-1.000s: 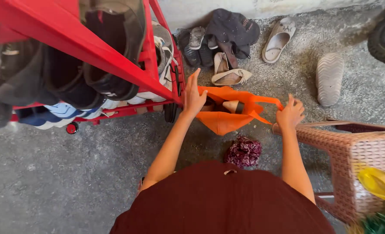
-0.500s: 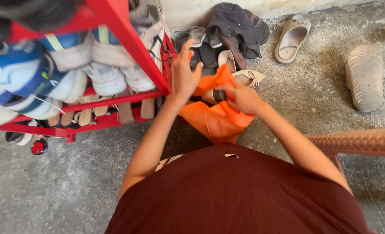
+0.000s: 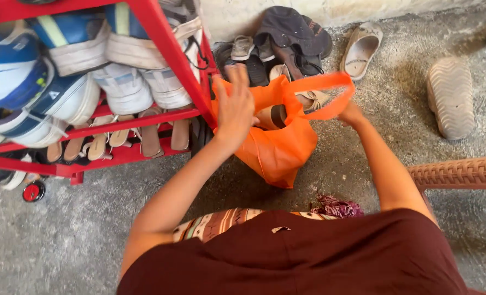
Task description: The person takes an orange bag from another person, places two shoes into the bag from the floor, picks up another shoe from the floor and adds it to the bag, and then picks up a black sock.
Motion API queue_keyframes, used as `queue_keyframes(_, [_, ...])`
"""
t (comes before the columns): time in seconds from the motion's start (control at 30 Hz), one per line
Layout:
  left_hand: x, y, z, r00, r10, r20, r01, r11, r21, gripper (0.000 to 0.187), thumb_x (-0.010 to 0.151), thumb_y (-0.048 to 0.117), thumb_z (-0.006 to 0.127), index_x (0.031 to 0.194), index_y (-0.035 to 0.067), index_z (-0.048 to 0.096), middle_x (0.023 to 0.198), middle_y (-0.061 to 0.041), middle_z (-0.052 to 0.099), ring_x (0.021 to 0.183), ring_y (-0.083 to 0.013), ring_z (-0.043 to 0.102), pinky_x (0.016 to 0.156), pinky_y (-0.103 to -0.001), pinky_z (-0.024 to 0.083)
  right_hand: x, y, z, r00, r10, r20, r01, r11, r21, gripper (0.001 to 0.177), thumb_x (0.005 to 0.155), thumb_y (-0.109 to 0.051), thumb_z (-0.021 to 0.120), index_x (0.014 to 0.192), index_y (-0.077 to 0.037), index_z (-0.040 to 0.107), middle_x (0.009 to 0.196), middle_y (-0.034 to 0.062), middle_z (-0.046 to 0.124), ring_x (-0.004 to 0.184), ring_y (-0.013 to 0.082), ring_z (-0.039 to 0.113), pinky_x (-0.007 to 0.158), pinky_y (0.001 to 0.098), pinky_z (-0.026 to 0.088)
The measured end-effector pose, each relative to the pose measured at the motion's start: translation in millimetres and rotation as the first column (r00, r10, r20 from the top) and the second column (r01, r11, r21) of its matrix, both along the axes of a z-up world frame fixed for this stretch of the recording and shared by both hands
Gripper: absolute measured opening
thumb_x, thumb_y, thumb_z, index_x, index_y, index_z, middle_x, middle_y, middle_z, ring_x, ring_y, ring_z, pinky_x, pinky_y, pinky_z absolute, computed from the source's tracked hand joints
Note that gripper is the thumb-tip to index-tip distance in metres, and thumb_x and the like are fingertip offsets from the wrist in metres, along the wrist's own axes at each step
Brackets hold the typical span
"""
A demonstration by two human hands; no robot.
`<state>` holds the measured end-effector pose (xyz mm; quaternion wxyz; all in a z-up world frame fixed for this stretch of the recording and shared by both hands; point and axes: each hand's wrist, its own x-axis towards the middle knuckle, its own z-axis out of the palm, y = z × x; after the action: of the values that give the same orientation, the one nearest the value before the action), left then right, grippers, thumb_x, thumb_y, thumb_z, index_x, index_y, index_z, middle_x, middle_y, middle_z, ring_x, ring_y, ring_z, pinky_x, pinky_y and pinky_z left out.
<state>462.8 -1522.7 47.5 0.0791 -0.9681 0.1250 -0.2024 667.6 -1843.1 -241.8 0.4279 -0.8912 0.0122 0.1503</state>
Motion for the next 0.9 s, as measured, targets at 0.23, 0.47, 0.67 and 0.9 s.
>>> queue_keyframes(0.23, [-19,6,-52,0.822,-0.244,-0.515,0.023,0.917,-0.397,0.055,0.082,0.047,0.051,0.111,0.001,0.049,0.072,-0.019,0.059,0.070,-0.0317,0.057,0.087,-0.047,0.037,21,61,-33,0.958,0.246,0.150,-0.140,0.851,-0.506,0.048,0.070,-0.030,0.063,0.114,-0.014,0.050,0.101,0.0154,0.057,0.096,0.0302,0.053,0.081,0.0430,0.041])
queue_keyframes(0.47, [-41,4,-62,0.837,-0.544,-0.066,0.498,0.805,-0.323,0.059,0.061,0.053,0.055,0.086,-0.001,0.057,0.073,-0.013,0.054,0.065,-0.0278,0.053,0.055,-0.038,0.039,10,96,-76,0.658,0.691,0.299,-0.166,0.521,-0.837,0.035,0.085,-0.022,0.043,0.118,-0.016,0.047,0.113,0.0067,0.052,0.105,0.0227,0.051,0.086,0.0559,0.033])
queue_keyframes(0.67, [-31,8,-60,0.779,-0.463,-0.424,0.252,0.849,-0.464,0.016,0.076,0.019,0.056,0.081,0.004,0.057,0.072,-0.009,0.054,0.071,-0.0271,0.054,0.057,-0.040,0.040,6,105,-47,0.790,0.581,0.195,-0.267,0.613,-0.743,0.040,0.081,-0.039,0.040,0.114,-0.016,0.044,0.113,0.0158,0.048,0.102,0.0332,0.047,0.082,0.0598,0.027])
queue_keyframes(0.9, [-36,-4,-49,0.684,-0.510,-0.521,0.128,0.787,-0.603,0.015,0.079,0.014,0.053,0.077,0.000,0.049,0.067,-0.017,0.054,0.067,-0.0356,0.054,0.057,-0.043,0.041,28,126,-56,0.939,0.307,0.154,-0.130,0.732,-0.669,0.038,0.086,-0.043,0.037,0.108,-0.013,0.045,0.103,0.0169,0.053,0.093,0.0346,0.051,0.075,0.0571,0.032])
